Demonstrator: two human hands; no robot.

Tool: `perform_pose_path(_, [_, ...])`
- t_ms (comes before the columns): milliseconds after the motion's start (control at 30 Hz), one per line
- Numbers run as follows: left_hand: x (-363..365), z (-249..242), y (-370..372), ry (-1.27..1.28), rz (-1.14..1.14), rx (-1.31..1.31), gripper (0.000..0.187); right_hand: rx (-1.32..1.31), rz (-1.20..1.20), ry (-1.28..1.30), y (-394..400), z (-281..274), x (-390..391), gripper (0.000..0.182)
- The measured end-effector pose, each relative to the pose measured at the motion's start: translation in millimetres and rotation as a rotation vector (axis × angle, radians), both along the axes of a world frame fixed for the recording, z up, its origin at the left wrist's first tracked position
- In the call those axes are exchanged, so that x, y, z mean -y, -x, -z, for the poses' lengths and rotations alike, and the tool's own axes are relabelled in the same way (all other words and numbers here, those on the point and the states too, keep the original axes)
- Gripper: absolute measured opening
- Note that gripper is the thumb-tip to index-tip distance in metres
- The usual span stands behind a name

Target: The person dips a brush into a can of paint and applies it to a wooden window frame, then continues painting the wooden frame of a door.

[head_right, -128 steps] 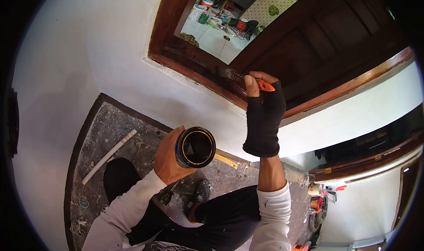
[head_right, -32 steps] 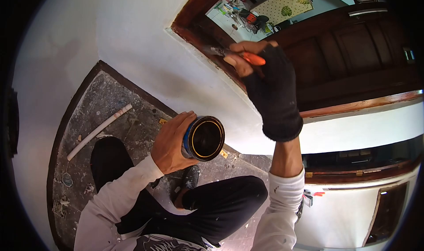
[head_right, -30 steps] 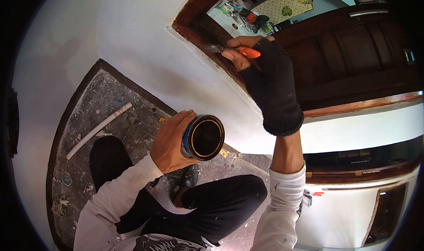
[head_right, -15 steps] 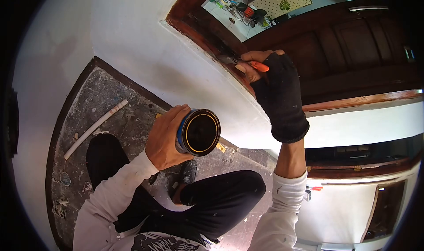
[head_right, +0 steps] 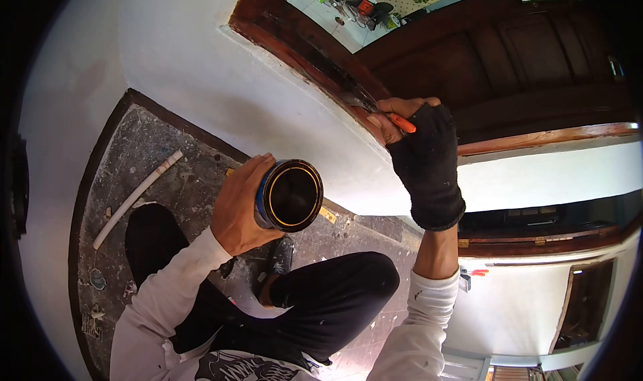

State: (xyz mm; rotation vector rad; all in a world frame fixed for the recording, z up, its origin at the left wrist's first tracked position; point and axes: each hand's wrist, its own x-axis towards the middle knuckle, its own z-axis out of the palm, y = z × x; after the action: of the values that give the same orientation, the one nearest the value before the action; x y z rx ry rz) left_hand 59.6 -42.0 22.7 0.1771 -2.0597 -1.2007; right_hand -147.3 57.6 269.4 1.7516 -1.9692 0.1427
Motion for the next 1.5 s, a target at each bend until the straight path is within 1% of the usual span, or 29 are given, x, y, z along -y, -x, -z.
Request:
perform_pose_path(167, [-1, 2, 0, 0.011, 0.007, 0.002, 0.123, 0.013, 0.037, 0.035, -2, 1, -23, 0.02])
perform_pose_path(233, [-1, 1, -1, 0.016, 0.005, 0.007, 0.123, 0.013, 0.115, 0.034, -5, 0, -34, 0.021])
perform_pose_path(267, [0, 1, -1, 0.015, 0.005, 0.003, 0.123, 0.011, 0.107, 0.035, -8, 3, -36, 0.021])
perform_pose_path(333, [2, 0, -1, 0.013, -0.003, -0.001, 0.123, 0.213, 0.083, 0.263, -13, 11, -38, 0.023])
perform_pose_path(367, [3, 0, -1, 0.013, 0.0, 0.006, 0.123, 0.211, 0.078, 0.262, -17, 20, -35, 0.023])
perform_pose_path(433, [5, -1, -1, 0.015, -0.006, 0.009, 0.123, 0.362, 0.088, 0.57, -29, 44, -20, 0.026])
perform_pose_path(467, [5, -1, -1, 0.011, -0.005, 0.008, 0.123, 0.361, 0.064, 0.588, -29, 53, -14, 0.029])
perform_pose_path(500, [5, 0, -1, 0.007, -0.004, 0.008, 0.123, 0.387, 0.047, 0.614, -30, 62, -6, 0.029])
perform_pose_path(567, [5, -1, -3, 0.009, -0.021, 0.005, 0.123, 0.5, 0.099, 0.66, -29, 76, 4, 0.027])
perform_pose_path(600, [5, -1, -4, 0.014, -0.032, 0.001, 0.123, 0.621, 0.094, 0.676, -31, 79, 11, 0.027])
perform_pose_path(633, [5, -1, -5, 0.014, -0.031, 0.005, 0.123, 0.57, 0.07, 0.664, -29, 82, 18, 0.027])
perform_pose_path(700, [6, 0, -5, 0.011, -0.043, -0.016, 0.124, 0.678, 0.036, 0.658, -28, 84, 29, 0.027])
perform_pose_path(833, [6, -1, -7, 0.012, -0.041, 0.001, 0.124, 0.687, 0.008, 0.595, -19, 88, 41, 0.026])
perform_pose_path(900, [6, -1, -7, 0.02, -0.049, 0.0, 0.124, 0.522, -0.025, 0.546, -10, 91, 43, 0.026])
perform_pose_path(933, [7, -2, -7, 0.019, -0.049, 0.0, 0.124, 0.522, -0.025, 0.545, -7, 92, 41, 0.026])
perform_pose_path(1000, [7, -3, -8, 0.017, -0.052, -0.004, 0.124, 0.379, -0.058, 0.501, -3, 91, 35, 0.025])
perform_pose_path(1100, [8, -1, -7, 0.008, -0.053, -0.008, 0.123, 0.311, -0.026, 0.455, -4, 88, 26, 0.025])
perform_pose_path(1500, [8, -1, -7, 0.004, -0.036, -0.006, 0.123, 0.237, -0.042, 0.384, -1, 86, 5, 0.025])
